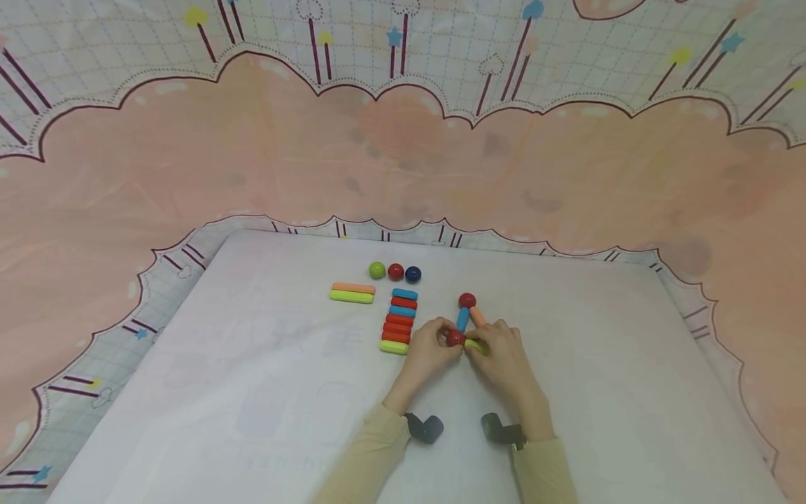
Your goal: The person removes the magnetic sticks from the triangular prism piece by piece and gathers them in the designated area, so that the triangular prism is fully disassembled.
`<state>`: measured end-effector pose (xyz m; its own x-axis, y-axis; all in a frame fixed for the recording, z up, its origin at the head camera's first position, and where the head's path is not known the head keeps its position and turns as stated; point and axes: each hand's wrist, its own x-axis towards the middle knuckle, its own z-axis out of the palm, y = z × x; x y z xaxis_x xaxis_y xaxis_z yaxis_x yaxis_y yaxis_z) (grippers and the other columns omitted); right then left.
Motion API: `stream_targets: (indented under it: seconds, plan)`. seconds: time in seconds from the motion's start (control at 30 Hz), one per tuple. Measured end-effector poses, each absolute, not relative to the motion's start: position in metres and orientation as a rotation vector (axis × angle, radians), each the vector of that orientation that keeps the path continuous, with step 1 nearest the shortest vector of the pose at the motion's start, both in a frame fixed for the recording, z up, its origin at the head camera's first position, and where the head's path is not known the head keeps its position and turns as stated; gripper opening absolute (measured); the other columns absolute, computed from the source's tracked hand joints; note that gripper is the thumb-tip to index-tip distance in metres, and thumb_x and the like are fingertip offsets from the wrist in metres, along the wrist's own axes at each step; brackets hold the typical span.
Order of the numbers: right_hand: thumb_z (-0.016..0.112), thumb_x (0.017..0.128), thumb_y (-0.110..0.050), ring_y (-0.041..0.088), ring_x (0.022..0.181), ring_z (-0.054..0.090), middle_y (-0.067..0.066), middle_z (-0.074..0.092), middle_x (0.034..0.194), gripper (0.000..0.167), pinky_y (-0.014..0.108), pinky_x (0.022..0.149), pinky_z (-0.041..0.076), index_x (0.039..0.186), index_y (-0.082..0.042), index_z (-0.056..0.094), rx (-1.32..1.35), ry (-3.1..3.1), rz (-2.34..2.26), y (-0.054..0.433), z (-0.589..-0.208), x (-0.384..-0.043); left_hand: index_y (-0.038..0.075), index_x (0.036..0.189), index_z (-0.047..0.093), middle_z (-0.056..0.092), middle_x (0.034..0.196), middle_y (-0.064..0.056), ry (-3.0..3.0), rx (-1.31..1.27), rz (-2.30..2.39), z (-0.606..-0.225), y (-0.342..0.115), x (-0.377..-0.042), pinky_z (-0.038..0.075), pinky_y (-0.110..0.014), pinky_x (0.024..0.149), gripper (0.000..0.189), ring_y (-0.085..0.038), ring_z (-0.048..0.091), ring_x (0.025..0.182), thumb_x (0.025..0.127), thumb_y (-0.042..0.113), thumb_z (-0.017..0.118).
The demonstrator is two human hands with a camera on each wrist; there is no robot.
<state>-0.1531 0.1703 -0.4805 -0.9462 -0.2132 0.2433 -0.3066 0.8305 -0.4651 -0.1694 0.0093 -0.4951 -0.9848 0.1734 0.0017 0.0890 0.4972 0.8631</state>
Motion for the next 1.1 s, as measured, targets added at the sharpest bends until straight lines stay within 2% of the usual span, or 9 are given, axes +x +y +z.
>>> stream_targets:
  seconds: [0.17, 0.33, 0.57, 0.73, 0.87, 1.1]
  plan:
    - [0.075, 0.081, -0.015, 0.017, 0.081, 0.043, -0.001, 0.065, 0.08, 0.016, 0.033, 0.076, 0.028, 0.097, -0.011, 0.073, 0.406, -2.842, 0.757, 0.17, -0.479, -0.153, 0.01, 0.108, 0.065, 0.061, 0.09, -0.005, 2.638, 0.265, 1.501, -0.495, 0.008, -0.169, 0.039, -0.018, 0.06, 0.03, -0.011, 0.048, 0.072, 0.081, 0.017, 0.073]
    - [0.075, 0.08, -0.014, 0.016, 0.081, 0.043, 0.002, 0.069, 0.088, 0.017, 0.033, 0.075, 0.028, 0.097, -0.011, 0.073, 0.397, -2.851, 0.764, 0.169, -0.479, -0.154, 0.011, 0.108, 0.066, 0.06, 0.088, -0.004, 2.624, 0.264, 1.49, -0.495, 0.007, -0.171, 0.04, -0.019, 0.06, 0.029, -0.011, 0.049, 0.073, 0.081, 0.017, 0.072]
    - [0.073, 0.082, -0.014, 0.018, 0.081, 0.044, 0.002, 0.071, 0.09, 0.015, 0.035, 0.078, 0.029, 0.096, -0.01, 0.073, 0.369, -2.824, 0.765, 0.173, -0.481, -0.153, 0.013, 0.103, 0.068, 0.061, 0.08, -0.001, 2.54, 0.291, 1.506, -0.492, 0.006, -0.169, 0.04, -0.02, 0.06, 0.027, -0.011, 0.05, 0.07, 0.08, 0.024, 0.074]
    - [0.074, 0.082, -0.015, 0.016, 0.08, 0.044, 0.002, 0.071, 0.089, 0.016, 0.035, 0.078, 0.029, 0.097, -0.011, 0.073, 0.375, -2.801, 0.773, 0.175, -0.482, -0.153, 0.012, 0.104, 0.068, 0.066, 0.086, -0.003, 2.49, 0.283, 1.548, -0.491, 0.006, -0.168, 0.044, -0.021, 0.063, 0.027, -0.01, 0.054, 0.072, 0.079, 0.022, 0.074]
    - [0.076, 0.08, -0.015, 0.016, 0.082, 0.045, 0.001, 0.07, 0.09, 0.02, 0.036, 0.078, 0.03, 0.1, -0.012, 0.072, 0.4, -2.809, 0.719, 0.177, -0.483, -0.152, 0.013, 0.107, 0.067, 0.068, 0.095, -0.005, 2.413, 0.249, 1.599, -0.488, 0.003, -0.168, 0.051, -0.025, 0.07, 0.028, -0.012, 0.061, 0.08, 0.08, 0.021, 0.073]
    - [0.077, 0.078, -0.014, 0.018, 0.086, 0.043, -0.001, 0.066, 0.09, 0.025, 0.034, 0.077, 0.029, 0.103, -0.014, 0.071, 0.404, -2.824, 0.673, 0.177, -0.481, -0.152, 0.015, 0.114, 0.063, 0.066, 0.111, -0.008, 2.414, 0.182, 1.681, -0.47, -0.014, -0.173, 0.056, -0.032, 0.079, 0.03, -0.02, 0.065, 0.092, 0.085, 0.022, 0.071]
